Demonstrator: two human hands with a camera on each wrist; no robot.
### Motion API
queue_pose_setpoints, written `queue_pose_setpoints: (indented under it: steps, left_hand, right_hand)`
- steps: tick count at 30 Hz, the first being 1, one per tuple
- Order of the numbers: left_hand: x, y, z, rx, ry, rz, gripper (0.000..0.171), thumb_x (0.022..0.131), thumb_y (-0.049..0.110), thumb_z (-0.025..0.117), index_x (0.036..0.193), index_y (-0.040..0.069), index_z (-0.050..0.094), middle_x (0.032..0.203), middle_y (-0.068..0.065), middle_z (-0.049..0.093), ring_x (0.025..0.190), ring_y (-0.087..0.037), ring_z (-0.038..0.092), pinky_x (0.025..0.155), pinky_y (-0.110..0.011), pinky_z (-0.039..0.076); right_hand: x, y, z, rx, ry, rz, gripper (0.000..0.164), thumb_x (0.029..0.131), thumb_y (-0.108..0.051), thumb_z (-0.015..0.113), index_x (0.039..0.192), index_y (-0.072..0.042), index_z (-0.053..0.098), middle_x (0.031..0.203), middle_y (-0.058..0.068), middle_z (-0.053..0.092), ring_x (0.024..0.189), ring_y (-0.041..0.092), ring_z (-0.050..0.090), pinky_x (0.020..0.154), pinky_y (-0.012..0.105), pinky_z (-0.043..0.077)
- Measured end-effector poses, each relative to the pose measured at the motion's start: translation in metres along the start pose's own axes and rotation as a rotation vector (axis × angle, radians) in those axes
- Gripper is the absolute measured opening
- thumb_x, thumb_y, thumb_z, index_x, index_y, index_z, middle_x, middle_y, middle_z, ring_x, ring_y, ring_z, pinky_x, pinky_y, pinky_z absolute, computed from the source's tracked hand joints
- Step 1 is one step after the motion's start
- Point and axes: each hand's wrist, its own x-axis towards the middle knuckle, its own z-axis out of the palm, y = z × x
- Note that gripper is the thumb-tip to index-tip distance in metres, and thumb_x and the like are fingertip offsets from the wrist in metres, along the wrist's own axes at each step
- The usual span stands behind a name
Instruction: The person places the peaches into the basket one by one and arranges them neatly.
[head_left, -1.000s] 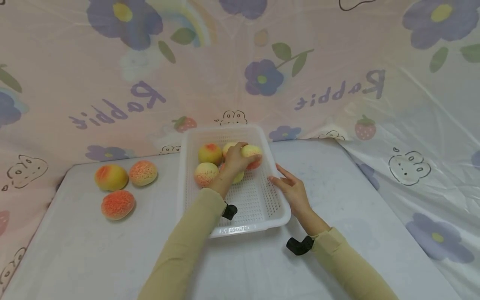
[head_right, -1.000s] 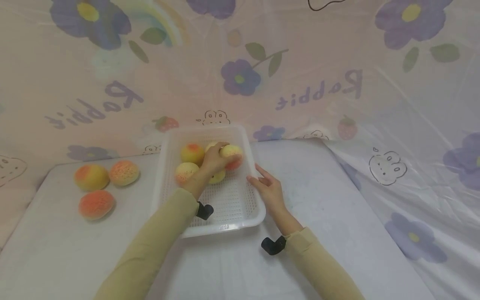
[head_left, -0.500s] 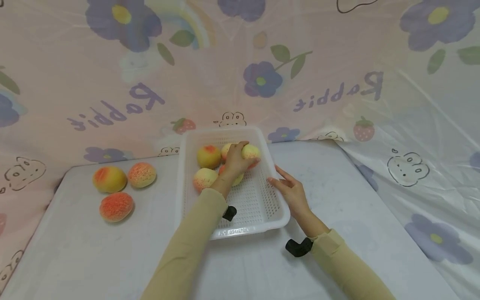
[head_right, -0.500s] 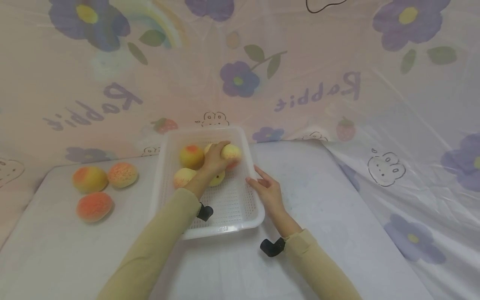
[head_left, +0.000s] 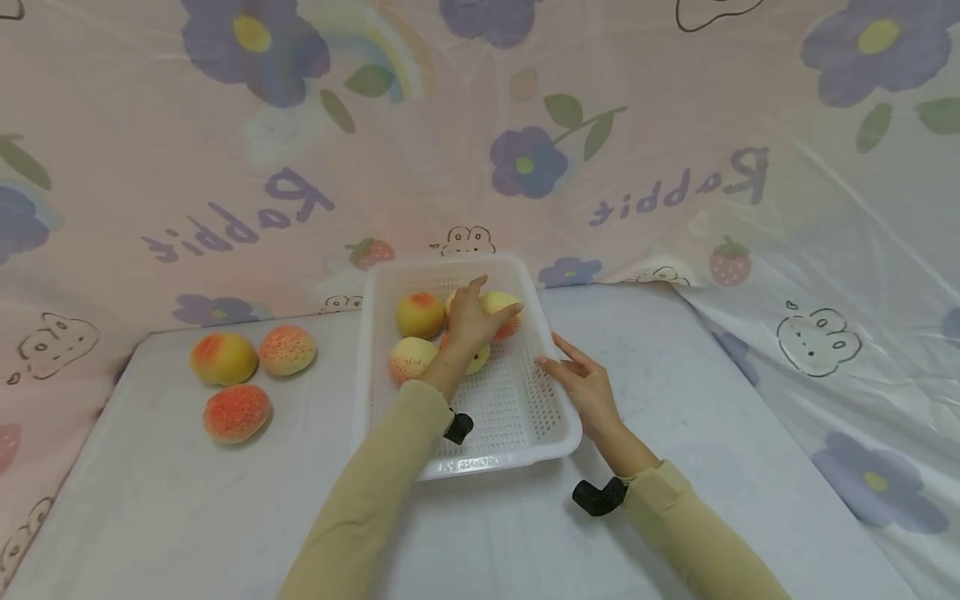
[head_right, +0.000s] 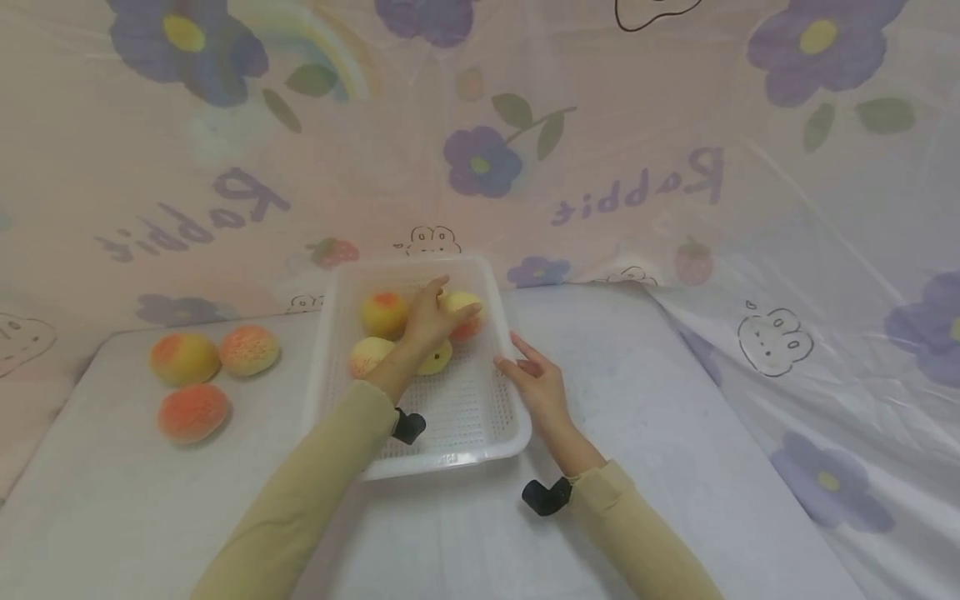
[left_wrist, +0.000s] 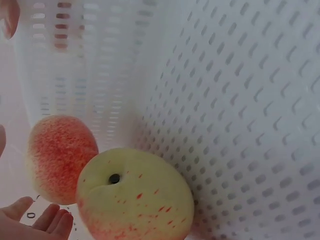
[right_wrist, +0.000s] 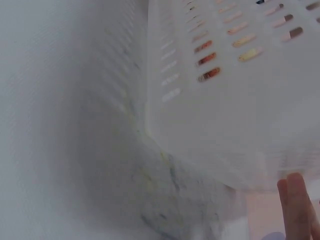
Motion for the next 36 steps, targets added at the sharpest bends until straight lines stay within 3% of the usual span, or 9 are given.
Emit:
queue_pose_setpoints:
  steps: [5, 19, 26, 36]
  left_hand:
    - [-0.002, 0.004, -0.005, -0.025, 0.026, 0.037, 0.079, 0.082, 0.047, 0.072, 0.147, 0.017, 0.038, 0.143, -0.016, 0.042, 0.131, -0.031, 0.041, 0.109, -0.044, 0.036]
    - [-0.011, 0.01, -0.02, -0.121, 0.049, 0.039, 0.079, 0.082, 0.044, 0.073, 0.147, 0.015, 0.037, 0.14, -0.014, 0.042, 0.129, -0.03, 0.043, 0.109, -0.043, 0.037]
    - [-0.02, 0.014, -0.032, -0.163, 0.032, 0.039, 0.079, 0.083, 0.044, 0.072, 0.148, 0.018, 0.036, 0.142, -0.014, 0.04, 0.131, -0.031, 0.041, 0.108, -0.045, 0.038]
    - [-0.03, 0.021, -0.054, -0.205, 0.054, 0.093, 0.076, 0.085, 0.043, 0.071, 0.148, 0.018, 0.036, 0.142, -0.016, 0.04, 0.13, -0.031, 0.04, 0.104, -0.046, 0.04]
  right_hand:
    - [0.0, 0.0, -0.001, -0.006, 0.004, -0.003, 0.06, 0.085, -0.033, 0.073, 0.14, -0.03, 0.049, 0.112, 0.01, 0.069, 0.083, 0.015, 0.07, 0.071, 0.032, 0.058]
    - [0.001, 0.001, 0.0, -0.004, 0.002, -0.003, 0.062, 0.084, -0.035, 0.074, 0.141, -0.029, 0.049, 0.114, 0.01, 0.068, 0.083, 0.013, 0.069, 0.072, 0.032, 0.058]
    - [0.002, 0.0, 0.001, -0.011, 0.003, -0.003, 0.06, 0.084, -0.033, 0.074, 0.139, -0.029, 0.05, 0.114, 0.011, 0.068, 0.085, 0.015, 0.069, 0.072, 0.031, 0.058]
    - [0.0, -0.001, 0.002, -0.001, -0.001, 0.001, 0.06, 0.085, -0.033, 0.073, 0.14, -0.031, 0.049, 0.115, 0.009, 0.068, 0.089, 0.017, 0.069, 0.073, 0.031, 0.057]
